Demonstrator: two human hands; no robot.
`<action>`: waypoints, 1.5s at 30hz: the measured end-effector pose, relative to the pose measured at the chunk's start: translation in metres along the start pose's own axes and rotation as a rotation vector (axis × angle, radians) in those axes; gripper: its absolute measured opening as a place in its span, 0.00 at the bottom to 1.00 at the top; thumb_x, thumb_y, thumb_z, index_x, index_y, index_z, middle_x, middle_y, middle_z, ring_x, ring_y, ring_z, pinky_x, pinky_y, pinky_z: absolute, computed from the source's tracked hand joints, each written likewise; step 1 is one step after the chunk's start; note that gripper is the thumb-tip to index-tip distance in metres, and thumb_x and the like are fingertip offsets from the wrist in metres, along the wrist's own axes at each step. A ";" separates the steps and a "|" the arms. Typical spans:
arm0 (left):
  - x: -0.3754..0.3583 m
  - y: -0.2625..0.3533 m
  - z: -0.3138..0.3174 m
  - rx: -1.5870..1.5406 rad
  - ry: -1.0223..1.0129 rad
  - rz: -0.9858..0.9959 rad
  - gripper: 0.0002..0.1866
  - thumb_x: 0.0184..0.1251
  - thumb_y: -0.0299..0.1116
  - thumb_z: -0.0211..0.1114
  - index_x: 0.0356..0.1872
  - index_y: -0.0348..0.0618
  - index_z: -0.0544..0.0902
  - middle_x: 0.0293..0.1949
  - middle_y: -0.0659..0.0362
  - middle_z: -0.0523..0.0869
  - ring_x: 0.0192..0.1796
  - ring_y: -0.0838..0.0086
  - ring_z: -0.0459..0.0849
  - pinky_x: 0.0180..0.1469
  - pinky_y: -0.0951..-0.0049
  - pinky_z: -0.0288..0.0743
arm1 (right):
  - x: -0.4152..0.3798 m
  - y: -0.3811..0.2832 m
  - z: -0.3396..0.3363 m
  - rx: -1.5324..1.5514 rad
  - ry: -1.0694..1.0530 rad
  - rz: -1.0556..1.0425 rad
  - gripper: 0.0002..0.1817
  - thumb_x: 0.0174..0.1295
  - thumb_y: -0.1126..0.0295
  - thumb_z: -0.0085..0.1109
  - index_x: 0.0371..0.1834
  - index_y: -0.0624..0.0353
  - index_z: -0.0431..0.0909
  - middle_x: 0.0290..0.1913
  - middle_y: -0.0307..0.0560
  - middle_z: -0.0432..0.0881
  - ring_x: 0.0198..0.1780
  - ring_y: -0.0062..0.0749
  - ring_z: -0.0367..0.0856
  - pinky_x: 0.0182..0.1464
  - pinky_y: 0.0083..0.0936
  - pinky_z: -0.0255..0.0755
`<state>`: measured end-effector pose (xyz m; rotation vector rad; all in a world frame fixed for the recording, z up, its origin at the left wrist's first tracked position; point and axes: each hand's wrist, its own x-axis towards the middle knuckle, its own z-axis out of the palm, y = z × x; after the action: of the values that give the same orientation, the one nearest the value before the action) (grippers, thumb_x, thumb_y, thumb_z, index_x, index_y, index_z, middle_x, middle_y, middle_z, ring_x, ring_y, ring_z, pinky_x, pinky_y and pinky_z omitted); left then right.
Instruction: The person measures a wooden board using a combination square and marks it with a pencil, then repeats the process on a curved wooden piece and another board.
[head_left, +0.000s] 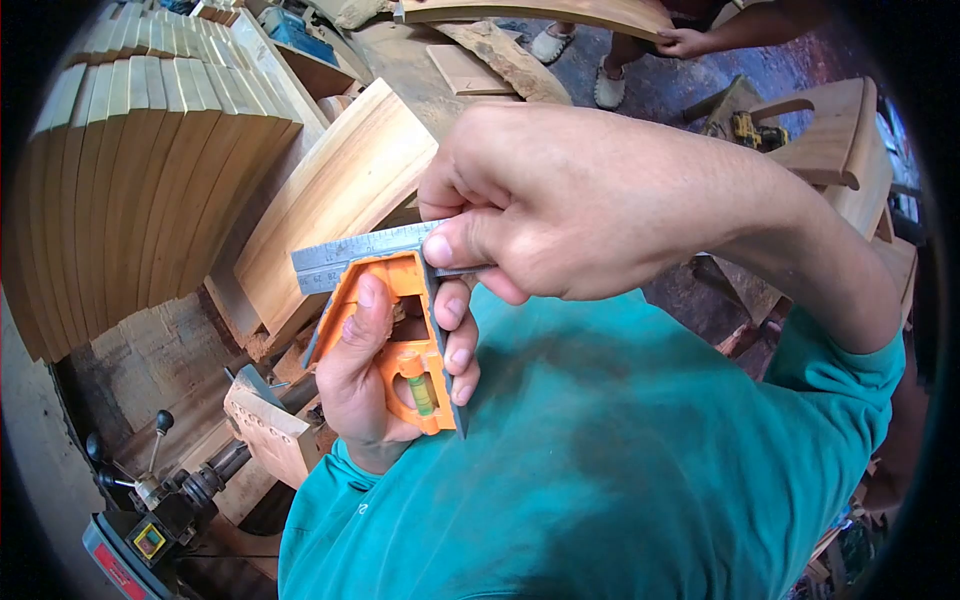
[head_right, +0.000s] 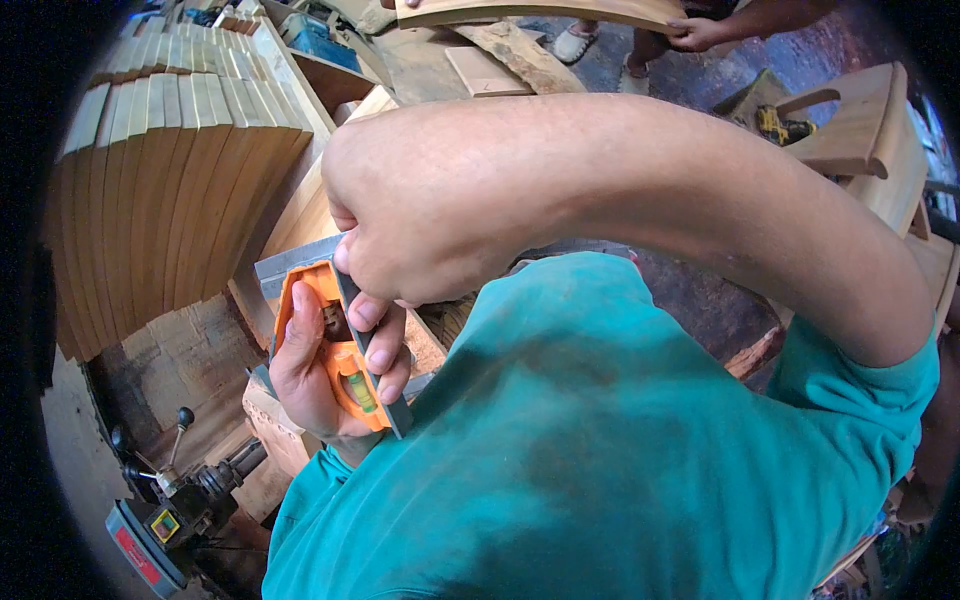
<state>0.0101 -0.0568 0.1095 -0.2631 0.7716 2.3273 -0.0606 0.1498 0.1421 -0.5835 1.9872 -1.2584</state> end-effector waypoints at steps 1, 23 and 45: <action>0.000 0.000 0.000 0.000 0.000 -0.002 0.26 0.78 0.48 0.44 0.61 0.34 0.65 0.40 0.50 0.74 0.34 0.68 0.78 0.29 0.70 0.79 | -0.001 0.000 0.000 0.003 0.011 0.007 0.16 0.61 0.70 0.49 0.30 0.74 0.82 0.25 0.62 0.82 0.27 0.43 0.83 0.31 0.37 0.77; 0.001 -0.008 0.001 -0.023 0.000 -0.056 0.25 0.78 0.48 0.44 0.63 0.38 0.64 0.41 0.51 0.73 0.35 0.68 0.77 0.31 0.69 0.80 | -0.003 0.011 0.003 -0.063 -0.022 0.042 0.13 0.66 0.71 0.51 0.29 0.71 0.78 0.19 0.45 0.79 0.21 0.24 0.76 0.24 0.25 0.69; -0.001 -0.010 -0.009 -0.111 -0.008 -0.002 0.24 0.77 0.42 0.41 0.62 0.33 0.67 0.47 0.36 0.76 0.34 0.58 0.80 0.30 0.63 0.81 | -0.027 0.036 -0.004 0.268 -0.165 0.069 0.15 0.73 0.65 0.46 0.39 0.69 0.76 0.30 0.43 0.82 0.29 0.20 0.82 0.32 0.18 0.77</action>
<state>0.0173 -0.0571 0.0980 -0.3026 0.6394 2.3716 -0.0463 0.1864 0.1190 -0.4659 1.6556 -1.3600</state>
